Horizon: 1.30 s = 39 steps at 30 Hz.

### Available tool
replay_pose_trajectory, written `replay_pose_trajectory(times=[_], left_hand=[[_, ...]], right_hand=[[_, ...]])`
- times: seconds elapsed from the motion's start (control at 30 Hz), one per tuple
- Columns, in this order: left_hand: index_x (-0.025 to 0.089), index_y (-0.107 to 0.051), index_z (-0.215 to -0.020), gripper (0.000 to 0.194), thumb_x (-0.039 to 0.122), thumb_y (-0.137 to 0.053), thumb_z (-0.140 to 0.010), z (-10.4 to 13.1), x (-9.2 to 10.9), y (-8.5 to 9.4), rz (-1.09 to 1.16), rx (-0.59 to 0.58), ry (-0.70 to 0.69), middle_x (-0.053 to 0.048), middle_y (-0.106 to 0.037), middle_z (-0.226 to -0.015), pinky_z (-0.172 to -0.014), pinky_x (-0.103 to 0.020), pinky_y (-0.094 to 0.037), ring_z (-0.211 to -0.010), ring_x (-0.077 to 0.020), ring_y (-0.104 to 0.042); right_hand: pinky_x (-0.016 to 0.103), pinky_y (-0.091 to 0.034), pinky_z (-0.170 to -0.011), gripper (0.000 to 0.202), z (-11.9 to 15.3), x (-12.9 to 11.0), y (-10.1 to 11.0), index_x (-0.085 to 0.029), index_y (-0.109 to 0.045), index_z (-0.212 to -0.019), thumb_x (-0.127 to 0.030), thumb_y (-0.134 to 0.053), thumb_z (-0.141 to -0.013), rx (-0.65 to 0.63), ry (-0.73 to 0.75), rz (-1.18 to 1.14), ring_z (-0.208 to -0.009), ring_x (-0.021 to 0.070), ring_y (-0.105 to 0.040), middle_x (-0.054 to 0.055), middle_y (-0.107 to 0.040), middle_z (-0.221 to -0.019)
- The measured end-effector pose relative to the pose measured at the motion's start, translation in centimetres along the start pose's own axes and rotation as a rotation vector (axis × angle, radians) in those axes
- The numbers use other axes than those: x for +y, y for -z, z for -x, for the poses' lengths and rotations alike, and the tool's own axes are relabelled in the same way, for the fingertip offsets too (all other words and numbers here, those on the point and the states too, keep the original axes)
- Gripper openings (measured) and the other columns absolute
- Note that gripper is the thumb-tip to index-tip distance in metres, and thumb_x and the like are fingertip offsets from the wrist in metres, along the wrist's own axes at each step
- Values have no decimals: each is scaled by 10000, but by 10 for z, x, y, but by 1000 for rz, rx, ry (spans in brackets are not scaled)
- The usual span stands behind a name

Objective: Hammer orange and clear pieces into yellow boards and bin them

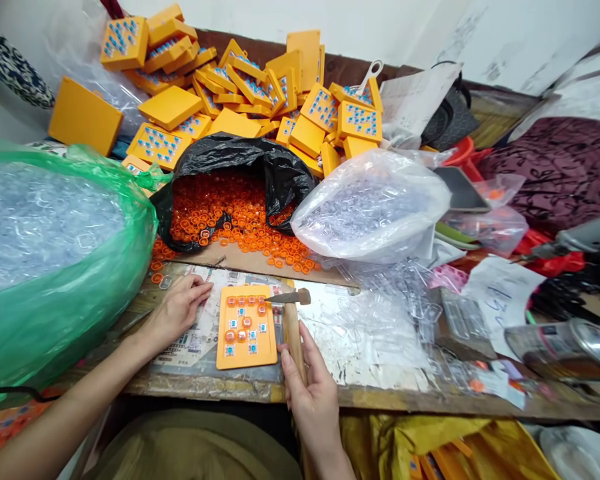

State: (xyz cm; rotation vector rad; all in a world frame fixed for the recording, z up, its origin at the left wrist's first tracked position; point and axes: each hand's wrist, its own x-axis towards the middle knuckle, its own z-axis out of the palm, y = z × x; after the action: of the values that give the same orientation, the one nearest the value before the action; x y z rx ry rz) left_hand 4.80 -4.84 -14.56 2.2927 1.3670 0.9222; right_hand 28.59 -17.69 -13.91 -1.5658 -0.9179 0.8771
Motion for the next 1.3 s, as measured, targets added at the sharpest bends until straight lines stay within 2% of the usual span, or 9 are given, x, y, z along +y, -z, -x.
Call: replay_pose_trajectory(times=[0.17, 0.33, 0.5, 0.83, 0.93, 1.07, 1.17, 1.23, 1.3], left_hand=[[149, -580, -1212, 324, 112, -482, -905, 14, 47, -2, 140, 44, -123, -96, -666, -1023, -852, -336, -521, -946, -200, -607], [166, -396, -1406, 521, 60, -448, -899, 20, 90, -23, 203, -69, -189, -84, -679, -913, -751, -370, -534, -848, -217, -586], [230, -269, -1482, 670, 65, -499, -874, 25, 88, -36, 211, -16, -85, -76, -681, -932, -754, -377, -545, -870, -227, -603], [230, -351, -1438, 693, 48, -574, -807, 29, 87, -40, 383, 21, 69, -20, -739, -878, -837, -363, -546, -891, -205, -656], [199, -378, -1416, 691, 66, -617, -782, 28, 87, -34, 423, 42, 101, -20, -727, -888, -838, -329, -558, -866, -179, -670], [126, -588, -1207, 385, 165, -623, -825, -8, 71, -23, 258, 106, 36, -102, -695, -1050, -893, -353, -544, -977, -204, -649], [100, -664, -1032, 221, 126, -484, -907, -57, 46, -27, 38, 52, 26, -139, -678, -1082, -972, -417, -488, -1050, -223, -607], [113, -656, -1026, 200, 176, -490, -933, -86, 32, -35, 5, -14, 29, -124, -669, -1077, -950, -436, -493, -1034, -221, -608], [145, -622, -1087, 212, 264, -537, -933, -105, 22, -42, -4, -91, 35, -97, -642, -1114, -883, -425, -524, -993, -206, -620]], right_hand=[[366, -629, -688, 556, 11, -6, 5, -222, -582, -1323, -390, -696, -805, -2, 1, 64, -921, 281, -713, 84, -742, -1064], [429, -506, -988, 449, 23, -1, 19, -218, -600, -1303, -279, -643, -860, -27, 226, 221, -1097, 275, -658, 82, -671, -1236], [295, -530, -950, 542, 33, -1, 28, -363, -506, -1368, -114, -564, -891, -162, 443, 316, -1062, 193, -678, -17, -616, -1317], [235, -506, -951, 627, 29, -15, 31, -342, -421, -1431, -50, -512, -883, -261, 588, 506, -1123, 173, -643, -9, -616, -1317], [243, -507, -947, 545, 27, -10, 33, -320, -497, -1385, -106, -537, -886, -330, 489, 481, -1149, 197, -622, 3, -618, -1311], [306, -557, -895, 432, 22, 5, 29, -237, -611, -1294, -307, -628, -868, -82, 149, 280, -1085, 244, -666, 61, -661, -1257], [247, -591, -523, 625, 12, 7, 21, -218, -514, -1382, -397, -692, -811, 38, -67, 102, -659, 180, -711, 89, -722, -1123], [205, -460, -344, 727, 6, 1, 15, -224, -431, -1437, -421, -706, -795, 52, -157, -28, -409, 94, -538, 73, -746, -982], [190, -379, -309, 773, 3, -4, 11, -221, -399, -1452, -427, -721, -780, 62, -193, -123, -355, 58, -409, 41, -733, -847]])
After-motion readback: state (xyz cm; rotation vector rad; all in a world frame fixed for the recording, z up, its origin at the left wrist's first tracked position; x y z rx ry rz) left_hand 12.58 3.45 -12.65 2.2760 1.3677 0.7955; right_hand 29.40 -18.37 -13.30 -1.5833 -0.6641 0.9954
